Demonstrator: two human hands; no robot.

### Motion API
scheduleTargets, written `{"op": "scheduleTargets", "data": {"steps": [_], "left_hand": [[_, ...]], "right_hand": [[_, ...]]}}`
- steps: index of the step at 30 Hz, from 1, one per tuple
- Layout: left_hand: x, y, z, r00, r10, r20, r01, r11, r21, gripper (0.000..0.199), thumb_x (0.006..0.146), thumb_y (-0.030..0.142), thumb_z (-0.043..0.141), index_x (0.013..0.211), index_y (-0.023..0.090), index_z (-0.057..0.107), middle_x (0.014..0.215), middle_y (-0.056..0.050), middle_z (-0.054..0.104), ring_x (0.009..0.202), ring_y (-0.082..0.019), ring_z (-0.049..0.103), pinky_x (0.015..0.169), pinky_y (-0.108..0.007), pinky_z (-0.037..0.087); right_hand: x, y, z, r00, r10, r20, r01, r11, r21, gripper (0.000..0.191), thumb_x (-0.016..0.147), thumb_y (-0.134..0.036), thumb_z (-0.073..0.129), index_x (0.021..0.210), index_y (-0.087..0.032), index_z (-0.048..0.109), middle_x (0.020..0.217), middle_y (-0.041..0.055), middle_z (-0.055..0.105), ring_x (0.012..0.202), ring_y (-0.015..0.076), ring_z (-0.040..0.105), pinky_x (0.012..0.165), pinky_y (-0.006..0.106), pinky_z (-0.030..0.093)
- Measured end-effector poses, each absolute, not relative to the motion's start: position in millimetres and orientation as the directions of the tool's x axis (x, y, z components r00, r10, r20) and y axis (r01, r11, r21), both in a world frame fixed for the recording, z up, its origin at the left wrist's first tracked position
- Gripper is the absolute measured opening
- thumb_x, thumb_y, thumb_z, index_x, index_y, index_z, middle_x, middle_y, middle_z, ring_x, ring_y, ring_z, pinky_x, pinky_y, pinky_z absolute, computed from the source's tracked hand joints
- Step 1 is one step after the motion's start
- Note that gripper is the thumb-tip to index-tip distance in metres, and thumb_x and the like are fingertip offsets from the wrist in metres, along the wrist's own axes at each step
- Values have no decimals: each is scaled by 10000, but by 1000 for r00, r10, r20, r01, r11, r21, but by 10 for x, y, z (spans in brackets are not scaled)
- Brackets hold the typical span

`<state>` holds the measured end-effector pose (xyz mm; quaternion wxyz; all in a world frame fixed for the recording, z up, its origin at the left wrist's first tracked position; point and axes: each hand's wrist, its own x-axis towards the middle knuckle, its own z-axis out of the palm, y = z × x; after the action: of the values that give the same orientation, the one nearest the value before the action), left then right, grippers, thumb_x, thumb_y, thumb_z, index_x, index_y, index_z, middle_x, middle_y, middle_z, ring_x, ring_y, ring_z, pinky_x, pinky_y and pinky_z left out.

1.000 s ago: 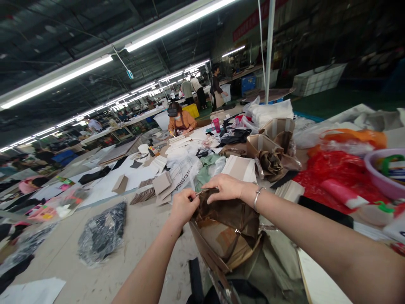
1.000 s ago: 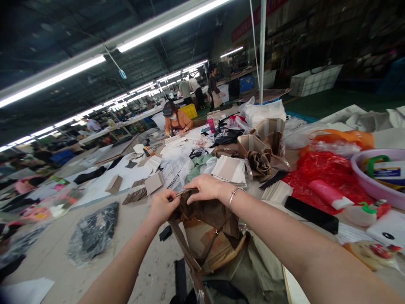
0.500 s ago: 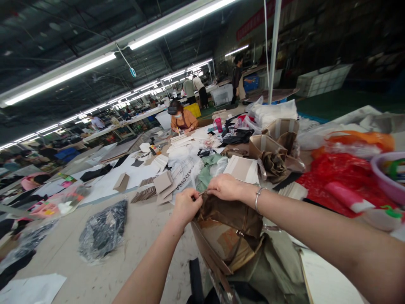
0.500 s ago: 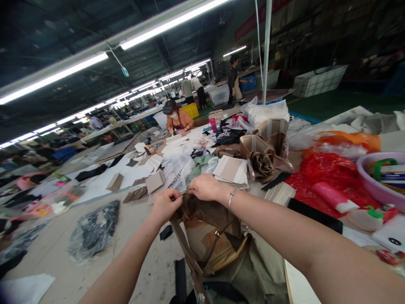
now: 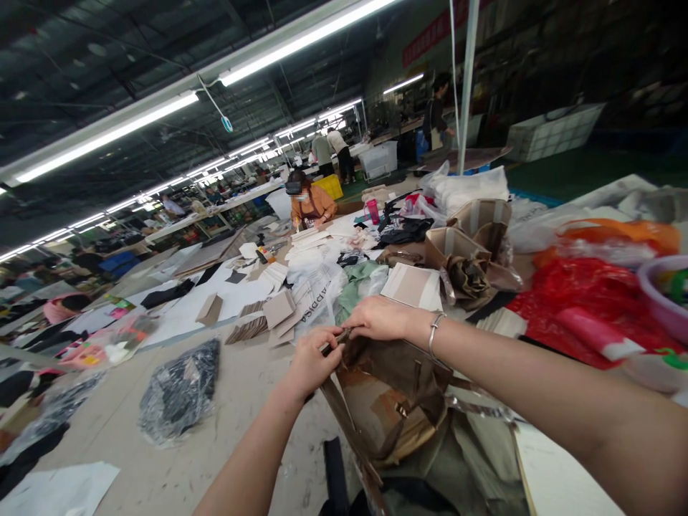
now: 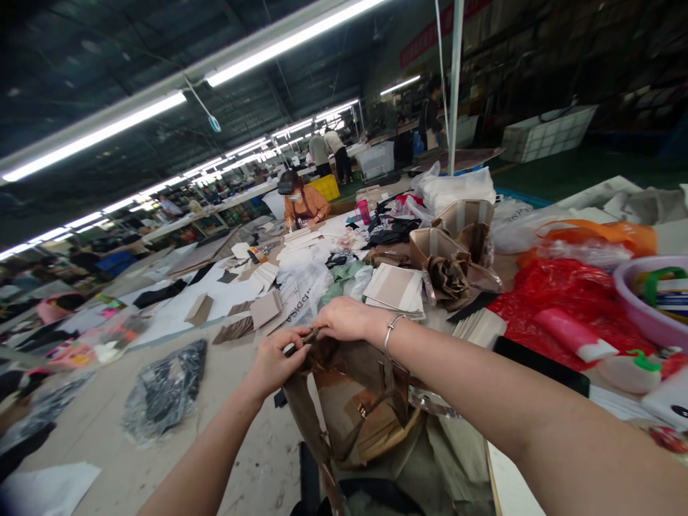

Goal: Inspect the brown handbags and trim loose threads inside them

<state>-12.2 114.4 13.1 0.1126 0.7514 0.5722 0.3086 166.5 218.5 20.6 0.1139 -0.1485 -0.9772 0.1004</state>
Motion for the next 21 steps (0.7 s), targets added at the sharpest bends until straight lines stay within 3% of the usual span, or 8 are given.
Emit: {"op": "scheduleTargets", "data": {"steps": [8, 15, 18, 21], "left_hand": [[-180, 1144, 132, 183, 911, 369, 826, -346, 445, 150, 757, 202, 558, 611, 177, 535, 836, -31, 683, 781, -130, 623, 731, -259, 479], [-257, 1205, 88, 154, 928, 340, 769, -329, 549, 199, 796, 282, 529, 631, 171, 520, 820, -53, 669, 758, -133, 615, 715, -259, 484], [-265, 1226, 111, 105, 967, 232, 714, -236, 659, 194, 747, 328, 601, 852, 175, 544, 894, -54, 671, 793, -145, 626, 730, -271, 492], [-253, 1239, 195, 64, 993, 100, 781, -112, 614, 525, 632, 342, 714, 1089, 190, 505, 913, -33, 687, 786, -165, 636, 722, -276, 485]], "right_hand": [[1683, 2174, 233, -930, 316, 188, 281, 941, -189, 223, 855, -307, 486, 834, -210, 685, 842, 28, 692, 805, 152, 597, 817, 257, 362], [1638, 2239, 177, -928, 301, 219, 265, 947, -180, 224, 858, -317, 485, 807, -222, 682, 835, 15, 695, 788, 153, 600, 836, 277, 352], [1639, 2294, 139, -919, 328, 218, 290, 938, -192, 219, 857, -326, 486, 829, -230, 681, 850, 17, 697, 799, 159, 603, 816, 277, 356], [1647, 2353, 108, -908, 363, 207, 323, 924, -205, 226, 857, -335, 482, 830, -235, 683, 852, 18, 699, 803, 165, 604, 779, 266, 364]]}}
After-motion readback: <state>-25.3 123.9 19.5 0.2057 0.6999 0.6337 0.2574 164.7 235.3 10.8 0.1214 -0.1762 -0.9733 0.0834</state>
